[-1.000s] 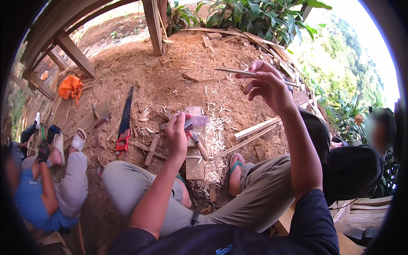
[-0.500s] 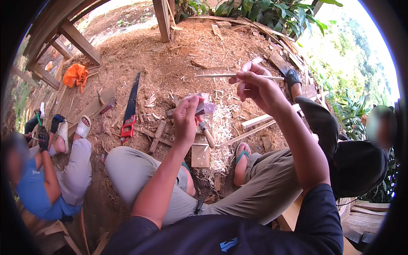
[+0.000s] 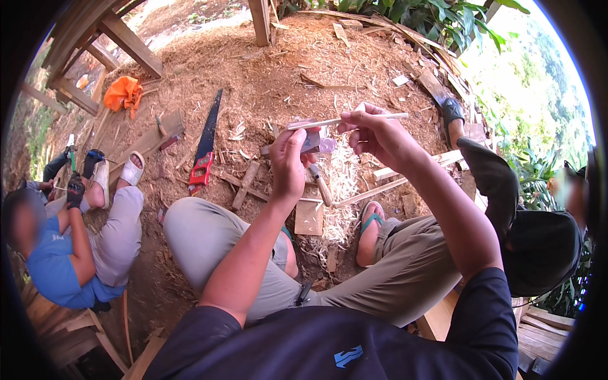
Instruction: The person sits on the ground and sands a small wooden dowel using a piece of sandpaper. They hold the dowel in one hand and rub the sandpaper against it repeatedly to smooth the surface. Another person is visible in the background working on a separate piece of wood.
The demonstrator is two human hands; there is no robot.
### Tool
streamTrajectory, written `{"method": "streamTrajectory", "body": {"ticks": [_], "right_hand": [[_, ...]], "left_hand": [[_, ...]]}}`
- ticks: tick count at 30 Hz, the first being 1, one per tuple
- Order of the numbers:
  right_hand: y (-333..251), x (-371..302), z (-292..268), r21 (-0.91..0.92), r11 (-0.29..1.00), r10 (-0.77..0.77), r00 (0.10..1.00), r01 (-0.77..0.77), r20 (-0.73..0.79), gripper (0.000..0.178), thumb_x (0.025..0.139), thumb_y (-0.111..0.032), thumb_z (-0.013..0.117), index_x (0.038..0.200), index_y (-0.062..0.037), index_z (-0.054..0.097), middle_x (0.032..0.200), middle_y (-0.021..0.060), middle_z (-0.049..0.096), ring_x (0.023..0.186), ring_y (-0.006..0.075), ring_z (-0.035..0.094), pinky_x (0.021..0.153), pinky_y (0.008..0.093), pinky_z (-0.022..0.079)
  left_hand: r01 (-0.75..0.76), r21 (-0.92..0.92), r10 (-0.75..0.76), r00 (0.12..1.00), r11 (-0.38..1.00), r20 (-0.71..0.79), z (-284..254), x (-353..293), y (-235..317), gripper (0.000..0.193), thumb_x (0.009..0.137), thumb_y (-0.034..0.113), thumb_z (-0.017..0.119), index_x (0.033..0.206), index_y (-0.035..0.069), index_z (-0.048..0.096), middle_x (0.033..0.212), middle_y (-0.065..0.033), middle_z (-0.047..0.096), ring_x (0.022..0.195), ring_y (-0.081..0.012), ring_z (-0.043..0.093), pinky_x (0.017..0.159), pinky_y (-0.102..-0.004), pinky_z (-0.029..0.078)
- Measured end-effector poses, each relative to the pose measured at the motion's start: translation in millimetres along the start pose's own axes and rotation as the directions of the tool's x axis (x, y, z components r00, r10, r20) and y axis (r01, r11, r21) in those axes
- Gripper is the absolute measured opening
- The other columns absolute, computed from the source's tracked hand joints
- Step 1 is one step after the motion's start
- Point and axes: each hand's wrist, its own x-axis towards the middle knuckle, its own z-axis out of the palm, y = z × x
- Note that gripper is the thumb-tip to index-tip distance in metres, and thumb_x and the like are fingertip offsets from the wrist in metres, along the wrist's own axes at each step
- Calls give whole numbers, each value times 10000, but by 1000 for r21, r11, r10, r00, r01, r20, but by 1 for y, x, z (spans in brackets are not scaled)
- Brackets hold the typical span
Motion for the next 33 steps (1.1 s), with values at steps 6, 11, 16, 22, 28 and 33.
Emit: {"method": "streamTrajectory", "body": {"ticks": [6,11,16,22,28,33], "right_hand": [[2,4,-10,-54,999,1,1000,0,13,208,916,-187,659,1051,-36,611,966,100,674,660,97,608,600,238,508],[-3,3,-14,-93,996,-10,1000,12,23,242,924,-199,653,1097,-32,622,963,88,692,658,87,605,600,234,508],[-8,7,-16,-43,999,14,997,-17,-71,253,956,-219,606,1141,-47,611,912,60,708,598,66,587,542,214,496],[-12,8,-20,-50,999,17,997,-20,-71,382,1027,-317,430,1191,-9,585,973,89,708,678,134,632,631,268,533],[-15,9,-27,-123,992,-19,999,14,-42,397,1035,-299,390,1202,10,575,1023,129,706,704,162,650,632,294,554],[-16,6,-27,-231,972,-42,999,44,14,365,1016,-236,414,1228,23,561,1088,152,689,727,166,659,649,286,569]], "left_hand": [[45,129,-38,998,991,-57,3,1,-2,290,982,265,500,1008,30,668,906,-35,694,670,-48,563,512,-200,421],[4,72,7,989,997,-148,4,1,-2,278,975,250,507,928,34,675,808,-23,659,613,-44,535,496,-193,408],[-17,37,26,966,999,-259,2,5,-3,255,950,261,517,871,62,655,743,6,583,500,-47,443,442,-191,340],[-11,42,23,950,999,-313,0,7,3,249,943,268,517,832,80,637,775,5,598,509,-52,438,439,-197,338],[18,9,-13,915,1000,-403,-9,16,8,249,923,296,541,822,87,631,784,3,611,540,-51,449,444,-206,335],[30,6,-25,908,1000,-419,-13,21,9,252,921,302,547,824,81,622,792,-7,612,541,-56,442,448,-210,331]]}}
